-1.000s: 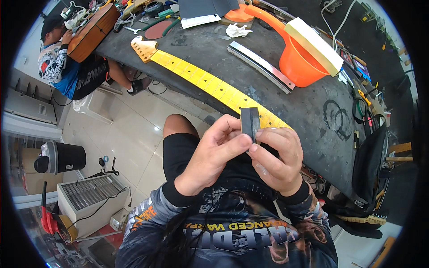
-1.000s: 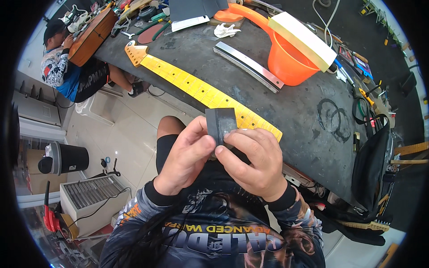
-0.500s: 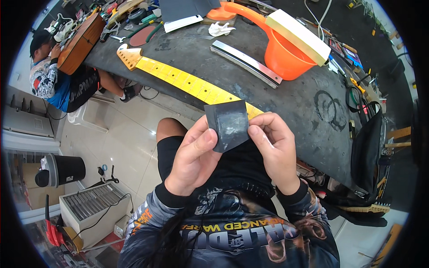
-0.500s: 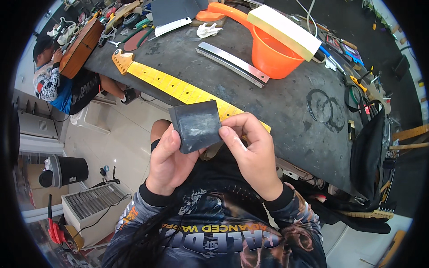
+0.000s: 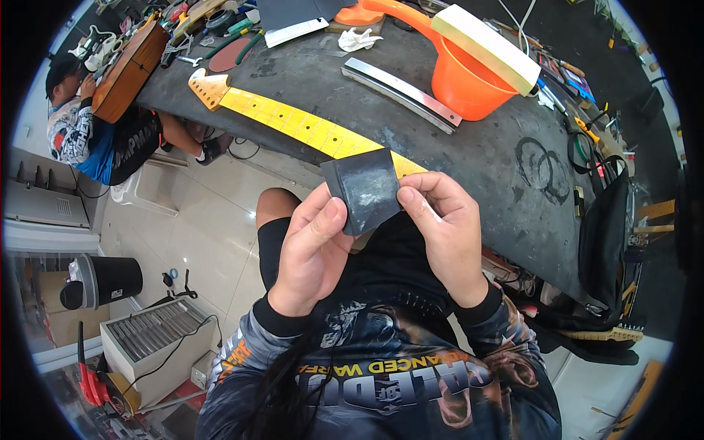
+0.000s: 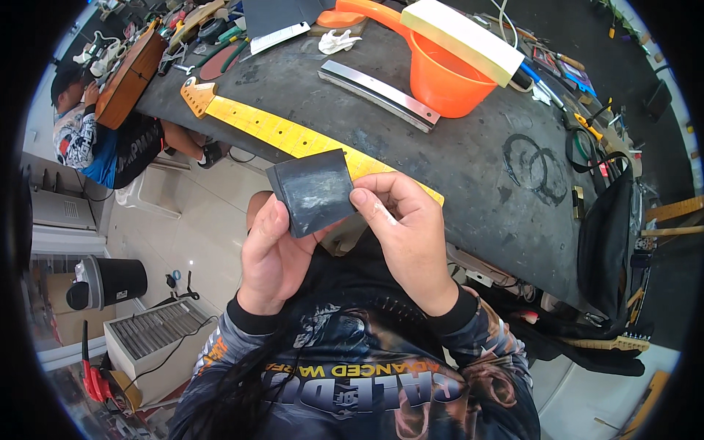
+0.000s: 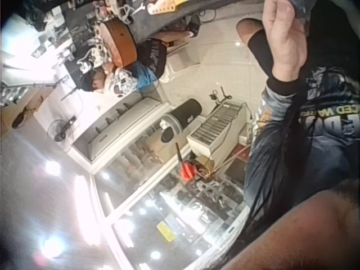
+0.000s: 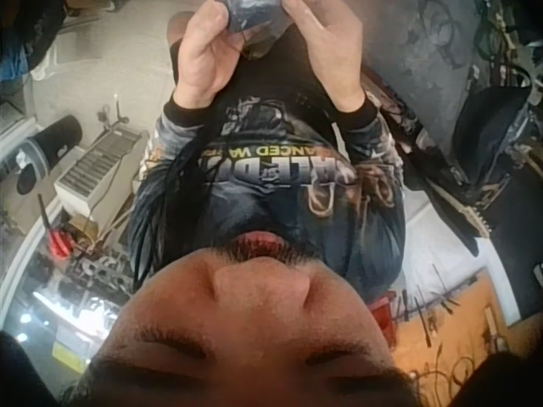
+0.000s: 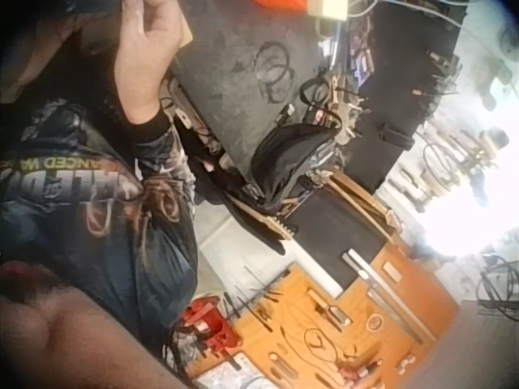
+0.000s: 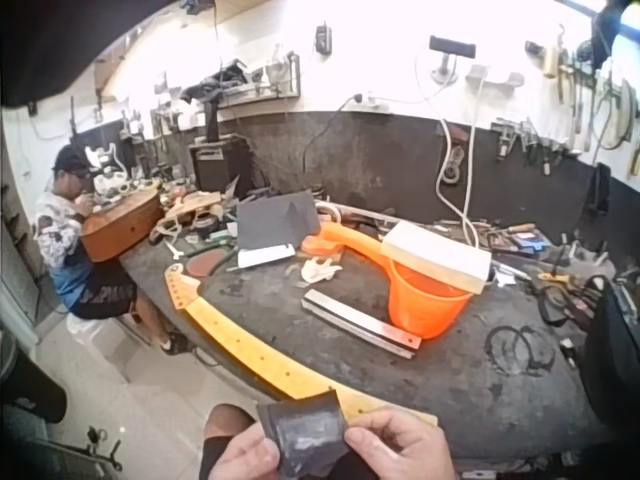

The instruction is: Sanding the fretboard of a guitar neck using a sanding block.

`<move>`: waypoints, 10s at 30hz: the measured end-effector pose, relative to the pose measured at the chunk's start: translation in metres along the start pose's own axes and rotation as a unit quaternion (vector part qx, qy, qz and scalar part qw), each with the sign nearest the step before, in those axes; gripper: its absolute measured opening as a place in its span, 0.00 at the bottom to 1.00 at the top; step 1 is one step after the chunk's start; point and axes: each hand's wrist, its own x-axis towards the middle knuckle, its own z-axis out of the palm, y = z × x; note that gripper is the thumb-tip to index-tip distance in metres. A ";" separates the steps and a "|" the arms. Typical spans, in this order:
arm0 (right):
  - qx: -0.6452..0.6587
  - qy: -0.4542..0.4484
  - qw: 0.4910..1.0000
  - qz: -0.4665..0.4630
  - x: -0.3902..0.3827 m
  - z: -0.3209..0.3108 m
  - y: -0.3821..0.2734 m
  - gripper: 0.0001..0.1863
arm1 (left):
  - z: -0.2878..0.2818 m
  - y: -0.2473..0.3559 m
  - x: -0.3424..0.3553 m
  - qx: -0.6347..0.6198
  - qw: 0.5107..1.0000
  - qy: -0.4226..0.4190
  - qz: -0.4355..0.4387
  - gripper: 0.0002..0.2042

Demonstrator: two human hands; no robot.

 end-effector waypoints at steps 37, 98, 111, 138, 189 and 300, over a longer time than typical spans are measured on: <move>-0.112 -0.119 0.982 -0.093 -0.008 -0.030 0.005 0.24 | -0.014 0.003 -0.009 0.331 0.916 -0.127 0.187 0.34; -0.600 -0.057 0.770 -0.211 -0.014 -0.104 0.027 0.36 | -0.124 0.055 0.109 0.760 0.535 0.208 0.304 0.25; -0.582 -0.038 0.781 -0.223 -0.014 -0.106 0.036 0.36 | -0.077 0.023 0.088 0.710 0.620 0.065 0.328 0.30; -0.584 -0.031 0.778 -0.229 -0.012 -0.099 0.035 0.34 | -0.170 0.085 0.119 0.729 0.551 0.207 0.349 0.25; -0.585 -0.025 0.783 -0.211 -0.022 -0.108 0.046 0.32 | -0.159 0.067 0.117 0.696 0.619 0.194 0.309 0.29; -0.604 -0.011 0.766 -0.220 -0.022 -0.104 0.047 0.27 | -0.132 0.084 0.127 0.740 0.614 0.046 0.273 0.29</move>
